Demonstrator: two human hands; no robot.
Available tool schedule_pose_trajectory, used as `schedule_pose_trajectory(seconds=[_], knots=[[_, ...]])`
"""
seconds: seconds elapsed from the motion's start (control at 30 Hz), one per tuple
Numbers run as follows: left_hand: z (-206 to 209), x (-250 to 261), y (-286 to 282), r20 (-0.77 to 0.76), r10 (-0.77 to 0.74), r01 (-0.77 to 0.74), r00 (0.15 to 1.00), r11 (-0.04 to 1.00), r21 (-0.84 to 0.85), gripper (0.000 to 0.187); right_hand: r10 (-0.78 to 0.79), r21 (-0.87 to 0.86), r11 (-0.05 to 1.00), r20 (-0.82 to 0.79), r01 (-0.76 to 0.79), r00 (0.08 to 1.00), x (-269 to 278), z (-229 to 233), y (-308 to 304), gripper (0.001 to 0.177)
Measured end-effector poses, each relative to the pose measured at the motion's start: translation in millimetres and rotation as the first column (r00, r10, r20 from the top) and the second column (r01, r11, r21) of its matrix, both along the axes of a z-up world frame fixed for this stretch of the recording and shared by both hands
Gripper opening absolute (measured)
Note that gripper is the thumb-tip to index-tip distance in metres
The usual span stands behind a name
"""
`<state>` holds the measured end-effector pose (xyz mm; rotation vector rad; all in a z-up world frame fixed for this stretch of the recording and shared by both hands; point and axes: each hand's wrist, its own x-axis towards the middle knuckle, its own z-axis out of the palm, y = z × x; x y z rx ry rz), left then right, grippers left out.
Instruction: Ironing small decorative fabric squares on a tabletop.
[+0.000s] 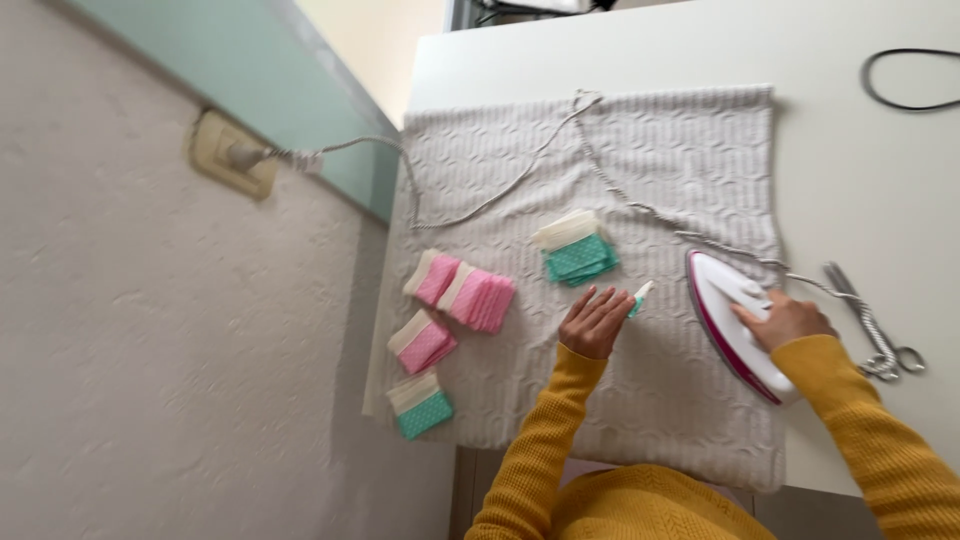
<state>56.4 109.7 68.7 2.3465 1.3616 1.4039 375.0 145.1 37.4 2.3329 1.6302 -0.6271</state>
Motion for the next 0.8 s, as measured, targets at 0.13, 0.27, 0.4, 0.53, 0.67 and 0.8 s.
schedule_pose_trajectory(seconds=[0.13, 0.27, 0.4, 0.53, 0.67, 0.8], knots=[[-46, 32, -16, -0.053, -0.085, 0.085, 0.995, 0.996, 0.000, 0.026, -0.024, -0.017, 1.000, 0.010, 0.024, 1.000, 4, 21, 0, 0.074], [-54, 35, -62, -0.166, -0.265, 0.238, 0.950, 0.956, -0.169, 0.036, 0.040, -0.036, 0.999, -0.023, -0.041, 0.999, -18, 82, -24, 0.075], [-59, 10, -88, -0.158, -0.261, 0.222, 0.952, 0.949, -0.225, 0.043, 0.325, -0.046, 0.943, -0.082, -0.329, 0.942, -32, 57, -45, 0.072], [-65, -11, -102, -0.120, -0.138, 0.104, 0.983, 0.962, -0.253, 0.035, 0.511, -0.039, 0.856, -0.095, -0.516, 0.854, -59, 34, -43, 0.067], [-55, -17, -113, -0.049, -0.031, 0.016, 0.998, 0.959, -0.282, 0.022, 0.569, -0.058, 0.817, -0.085, -0.574, 0.818, -96, 51, -29, 0.062], [-53, -19, -112, 0.063, 0.051, -0.029, 0.997, 0.948, -0.318, 0.017, 0.599, -0.057, 0.794, -0.098, -0.605, 0.795, -102, 44, -25, 0.057]])
